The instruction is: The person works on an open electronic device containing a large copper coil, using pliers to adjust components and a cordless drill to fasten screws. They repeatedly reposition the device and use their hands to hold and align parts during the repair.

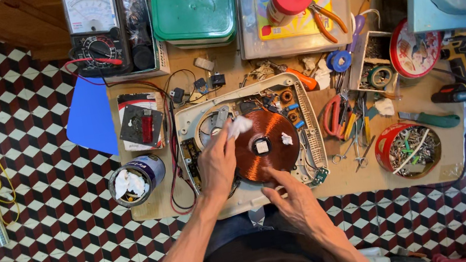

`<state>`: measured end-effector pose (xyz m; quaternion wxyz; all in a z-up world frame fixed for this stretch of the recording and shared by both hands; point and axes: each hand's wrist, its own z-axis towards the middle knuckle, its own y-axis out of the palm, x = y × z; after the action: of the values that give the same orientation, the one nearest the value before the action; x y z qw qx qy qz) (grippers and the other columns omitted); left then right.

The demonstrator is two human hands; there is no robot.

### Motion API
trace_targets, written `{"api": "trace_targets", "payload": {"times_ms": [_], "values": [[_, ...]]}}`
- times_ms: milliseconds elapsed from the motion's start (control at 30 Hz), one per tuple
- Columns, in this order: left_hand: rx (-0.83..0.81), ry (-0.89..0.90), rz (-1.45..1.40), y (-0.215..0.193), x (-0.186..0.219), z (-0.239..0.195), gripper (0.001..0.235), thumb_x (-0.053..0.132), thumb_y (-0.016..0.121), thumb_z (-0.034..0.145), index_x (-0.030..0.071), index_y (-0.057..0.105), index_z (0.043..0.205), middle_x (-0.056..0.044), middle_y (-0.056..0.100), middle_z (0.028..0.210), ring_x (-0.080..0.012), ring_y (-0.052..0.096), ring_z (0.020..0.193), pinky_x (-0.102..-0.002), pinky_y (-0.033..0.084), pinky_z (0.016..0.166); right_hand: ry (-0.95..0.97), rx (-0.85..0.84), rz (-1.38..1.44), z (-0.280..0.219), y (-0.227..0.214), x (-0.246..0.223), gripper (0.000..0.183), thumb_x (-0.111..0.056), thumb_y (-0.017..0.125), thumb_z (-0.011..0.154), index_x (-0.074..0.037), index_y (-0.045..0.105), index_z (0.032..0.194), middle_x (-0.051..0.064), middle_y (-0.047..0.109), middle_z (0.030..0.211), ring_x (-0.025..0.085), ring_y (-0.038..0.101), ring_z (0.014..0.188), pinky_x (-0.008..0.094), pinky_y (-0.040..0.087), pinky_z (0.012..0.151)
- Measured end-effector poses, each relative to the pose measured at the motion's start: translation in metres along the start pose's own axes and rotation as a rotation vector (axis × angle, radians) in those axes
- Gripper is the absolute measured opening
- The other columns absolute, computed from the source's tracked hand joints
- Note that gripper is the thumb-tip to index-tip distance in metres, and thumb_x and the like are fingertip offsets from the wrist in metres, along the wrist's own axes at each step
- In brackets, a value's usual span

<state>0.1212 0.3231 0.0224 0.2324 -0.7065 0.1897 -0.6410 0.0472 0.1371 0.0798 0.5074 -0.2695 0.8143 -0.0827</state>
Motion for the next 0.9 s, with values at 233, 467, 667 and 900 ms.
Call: {"api": "trace_targets", "payload": {"times_ms": [233,467,667,900], "values": [[-0.245,0.668,0.440,0.037,-0.017,0.057,0.036,0.005,0.064,0.091,0.006,0.063,0.127,-0.011,0.069,0.126,-0.0269,0.065,0.106,-0.038,0.056,0.090,0.135,0.417,-0.090,-0.009,-0.008,0.031,0.033,-0.021,0.066,0.096,-0.011,0.067,0.128,0.011,0.071,0.120,0.025,0.072,0.090,0.034,0.058,0.081],[-0.275,0.744,0.535,0.007,-0.043,0.015,0.044,0.009,0.060,0.090,-0.007,0.059,0.130,-0.020,0.059,0.131,-0.0316,0.059,0.107,-0.043,0.050,0.092,-0.276,0.659,-0.375,0.060,-0.014,0.061,0.032,-0.008,0.067,0.094,-0.006,0.067,0.127,0.019,0.064,0.119,0.037,0.066,0.102,0.039,0.052,0.086],[-0.265,0.588,0.332,0.012,-0.035,0.024,0.039,-0.001,0.059,0.091,0.000,0.060,0.130,-0.012,0.061,0.103,-0.0295,0.065,0.094,-0.041,0.057,0.080,-0.250,0.604,-0.213,0.059,-0.024,0.084,0.014,-0.005,0.064,0.097,-0.003,0.067,0.111,0.017,0.066,0.101,0.032,0.067,0.091,0.038,0.053,0.082],[-0.293,0.441,0.241,0.050,-0.017,0.037,0.014,0.002,0.063,0.094,0.005,0.061,0.108,-0.013,0.059,0.097,-0.0311,0.068,0.084,-0.043,0.058,0.076,-0.146,0.470,-0.236,0.097,-0.087,0.069,0.015,-0.014,0.064,0.100,-0.002,0.067,0.108,0.015,0.067,0.093,0.029,0.068,0.080,0.039,0.055,0.074]]}}
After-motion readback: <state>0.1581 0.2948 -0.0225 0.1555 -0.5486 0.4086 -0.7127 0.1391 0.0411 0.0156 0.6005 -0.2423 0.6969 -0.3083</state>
